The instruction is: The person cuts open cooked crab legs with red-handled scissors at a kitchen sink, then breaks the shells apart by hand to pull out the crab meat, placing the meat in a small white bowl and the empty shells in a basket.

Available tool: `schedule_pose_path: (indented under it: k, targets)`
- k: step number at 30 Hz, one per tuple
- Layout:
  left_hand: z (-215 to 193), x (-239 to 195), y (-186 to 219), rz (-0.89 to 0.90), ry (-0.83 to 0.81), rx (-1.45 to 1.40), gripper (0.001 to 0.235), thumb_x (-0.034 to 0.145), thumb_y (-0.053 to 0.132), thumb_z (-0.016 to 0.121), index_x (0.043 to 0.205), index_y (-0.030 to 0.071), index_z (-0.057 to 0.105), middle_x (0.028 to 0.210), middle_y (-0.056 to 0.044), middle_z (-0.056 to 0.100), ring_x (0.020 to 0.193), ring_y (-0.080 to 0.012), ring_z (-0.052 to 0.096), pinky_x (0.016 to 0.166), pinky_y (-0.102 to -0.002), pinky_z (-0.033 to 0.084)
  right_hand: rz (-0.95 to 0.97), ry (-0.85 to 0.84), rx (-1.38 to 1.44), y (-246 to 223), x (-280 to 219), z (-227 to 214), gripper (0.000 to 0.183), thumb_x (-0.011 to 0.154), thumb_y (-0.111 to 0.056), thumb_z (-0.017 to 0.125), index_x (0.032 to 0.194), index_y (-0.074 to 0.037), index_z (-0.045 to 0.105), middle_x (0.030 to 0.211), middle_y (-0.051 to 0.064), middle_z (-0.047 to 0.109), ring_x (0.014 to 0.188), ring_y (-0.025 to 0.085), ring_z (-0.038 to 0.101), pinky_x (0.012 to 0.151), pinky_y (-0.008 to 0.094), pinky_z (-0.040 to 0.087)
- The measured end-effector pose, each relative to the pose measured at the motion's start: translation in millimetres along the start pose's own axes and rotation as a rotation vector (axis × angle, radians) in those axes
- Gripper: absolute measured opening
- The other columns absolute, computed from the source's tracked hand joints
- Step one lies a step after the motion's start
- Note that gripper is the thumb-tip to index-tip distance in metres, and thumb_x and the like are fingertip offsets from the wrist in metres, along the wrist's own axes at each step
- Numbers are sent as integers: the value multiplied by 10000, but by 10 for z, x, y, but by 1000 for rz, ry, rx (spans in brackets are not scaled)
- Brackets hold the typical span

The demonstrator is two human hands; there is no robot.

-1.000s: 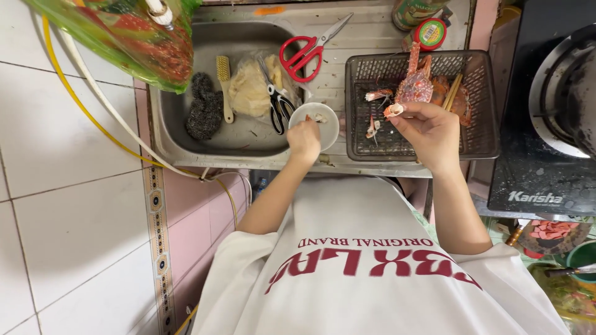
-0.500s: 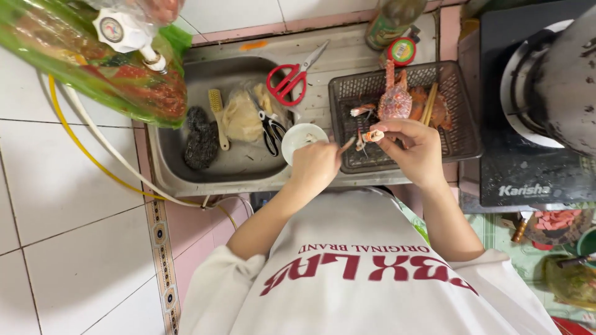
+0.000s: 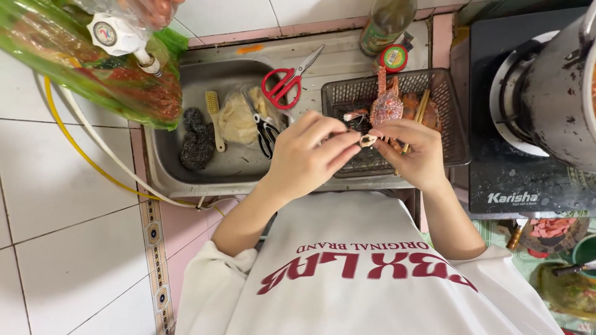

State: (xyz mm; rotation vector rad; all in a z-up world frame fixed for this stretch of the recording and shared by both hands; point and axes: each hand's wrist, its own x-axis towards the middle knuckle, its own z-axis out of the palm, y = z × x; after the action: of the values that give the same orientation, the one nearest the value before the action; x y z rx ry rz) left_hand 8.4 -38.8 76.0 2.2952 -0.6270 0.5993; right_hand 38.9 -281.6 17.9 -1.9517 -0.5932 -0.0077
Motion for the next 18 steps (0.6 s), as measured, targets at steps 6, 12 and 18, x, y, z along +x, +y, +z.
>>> schedule_pose_path:
  k: [6,12,18]
  targets:
    - [-14,113,-141,209,-171,135,163,893,249,796,956,119,721,998,17,605,979,-183,577,749,-335,521,-25,-99,-78,-64,121,-25,232,855,17,803,1078,-29,758,1060,97,743,908,202,713,752,297,558]
    - [40,142,-202,267,-251,255,177,873,266,758,861,98,702,966,3,606,1001,-177,572,708,-322,499,-106,-184,-109,-61,201,-52,222,864,30,781,1080,-11,755,1052,101,729,904,225,702,775,322,562]
    - [88,117,-286,340,-314,283,190,835,272,753,829,90,700,938,12,595,1008,-175,567,712,-317,490,-61,-238,-87,-63,214,-85,208,850,12,792,1054,-20,768,1048,98,748,888,213,718,762,298,569]
